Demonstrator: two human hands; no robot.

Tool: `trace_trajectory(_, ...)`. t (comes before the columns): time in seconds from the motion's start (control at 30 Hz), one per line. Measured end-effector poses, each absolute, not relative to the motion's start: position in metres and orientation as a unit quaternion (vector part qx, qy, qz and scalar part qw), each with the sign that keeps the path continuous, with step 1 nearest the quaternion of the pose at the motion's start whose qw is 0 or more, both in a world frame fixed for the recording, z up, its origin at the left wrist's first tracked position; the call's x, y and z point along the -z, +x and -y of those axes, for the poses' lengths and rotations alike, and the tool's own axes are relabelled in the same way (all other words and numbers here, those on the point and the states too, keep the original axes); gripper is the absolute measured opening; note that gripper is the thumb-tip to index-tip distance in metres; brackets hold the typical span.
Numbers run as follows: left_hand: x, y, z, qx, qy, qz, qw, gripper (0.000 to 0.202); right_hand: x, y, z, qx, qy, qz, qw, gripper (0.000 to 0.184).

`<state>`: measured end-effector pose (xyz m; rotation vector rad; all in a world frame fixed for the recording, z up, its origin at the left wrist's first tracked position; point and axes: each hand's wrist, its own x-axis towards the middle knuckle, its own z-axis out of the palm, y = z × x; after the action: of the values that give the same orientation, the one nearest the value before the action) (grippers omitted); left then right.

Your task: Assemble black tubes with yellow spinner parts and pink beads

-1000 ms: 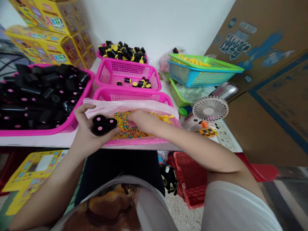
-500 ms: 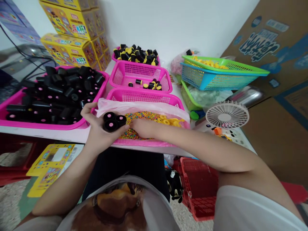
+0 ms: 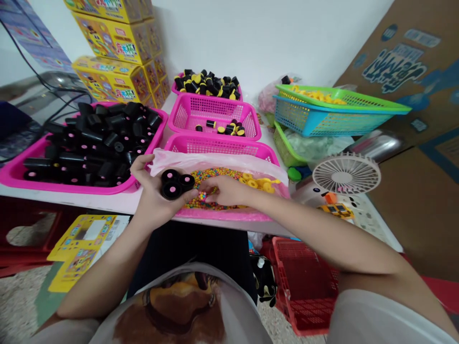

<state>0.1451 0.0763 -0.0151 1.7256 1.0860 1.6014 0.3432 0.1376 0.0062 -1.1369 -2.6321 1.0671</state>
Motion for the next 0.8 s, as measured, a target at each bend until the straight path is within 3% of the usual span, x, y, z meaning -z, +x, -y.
trace_trajectory(0.17, 0.014, 0.143, -0.077, -0.582, 0.640, -0.408, 0.292, 0.081, -0.022, 0.359, -0.133, -0.380, -0.395, 0.822, 0.157, 0.027)
trace_trajectory(0.3, 0.014, 0.143, -0.080, -0.569, 0.633, -0.414, 0.323, 0.084, -0.045, 0.359, -0.128, -0.307, -0.375, 0.849, 0.213, 0.040)
trace_trajectory(0.53, 0.014, 0.144, -0.083, -0.574, 0.619, -0.404, 0.353, 0.082, -0.062, 0.343, -0.131, -0.132, -0.310, 0.921, 0.196, 0.050)
trace_trajectory(0.63, 0.014, 0.145, -0.083, -0.576, 0.616, -0.400, 0.359, 0.083, -0.065, 0.337, -0.130, -0.104, -0.297, 0.935, 0.161, 0.062)
trace_trajectory(0.8, 0.015, 0.145, -0.082, -0.580, 0.612, -0.406, 0.353, 0.084, -0.075, 0.335, -0.128, -0.087, -0.291, 0.945, 0.123, 0.065)
